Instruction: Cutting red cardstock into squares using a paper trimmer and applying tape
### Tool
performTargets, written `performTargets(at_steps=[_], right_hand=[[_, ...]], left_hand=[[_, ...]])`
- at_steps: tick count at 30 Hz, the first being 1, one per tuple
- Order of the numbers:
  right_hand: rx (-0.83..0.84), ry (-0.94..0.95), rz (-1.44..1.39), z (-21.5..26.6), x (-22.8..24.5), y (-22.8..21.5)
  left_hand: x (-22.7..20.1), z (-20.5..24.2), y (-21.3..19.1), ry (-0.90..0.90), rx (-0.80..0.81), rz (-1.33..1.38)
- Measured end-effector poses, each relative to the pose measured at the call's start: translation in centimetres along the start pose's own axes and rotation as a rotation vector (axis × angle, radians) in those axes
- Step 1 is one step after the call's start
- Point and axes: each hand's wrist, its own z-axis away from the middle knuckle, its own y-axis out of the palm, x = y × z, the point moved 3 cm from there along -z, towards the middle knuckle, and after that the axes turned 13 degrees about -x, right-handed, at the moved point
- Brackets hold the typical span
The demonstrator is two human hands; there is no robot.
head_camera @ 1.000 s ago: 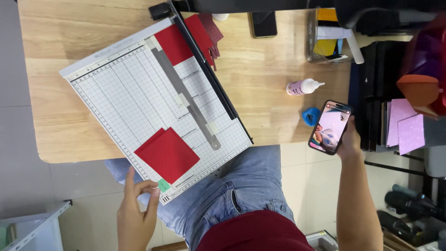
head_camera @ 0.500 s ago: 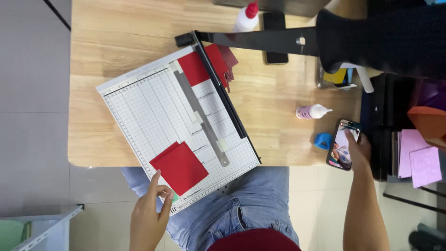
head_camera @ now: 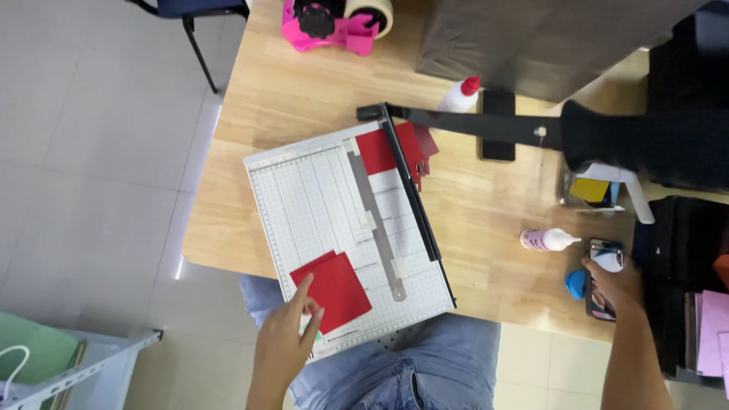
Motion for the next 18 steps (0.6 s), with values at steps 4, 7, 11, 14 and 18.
performTargets(at_steps=[4, 7, 11, 14, 18], right_hand=[[0.033, -0.038, 0.045, -0.3, 0.8, -0.8], [-0.017, -0.047, 0.032, -0.4, 0.8, -1.3], [-0.129, 0.0, 0.026, -0.4, -1.7, -3.7], [-0.227, 0.062, 0.038, 0.4, -4.8, -5.8], [-0.32, 0.093, 0.056, 0.8, -6.3, -6.0]], left_hand=[[-0.2, -3.3, 1.4, 0.131, -0.108, -0.031], [-0.2, -5.7, 2.5, 0.133, -0.138, -0.075], [-1.3, -9.9, 5.5, 0.186, -0.138, -0.095], [-2.9, -13.0, 9.1, 0.243, -0.113, -0.092], [-4.0, -16.0, 12.7, 0.274, -0.114, -0.115]])
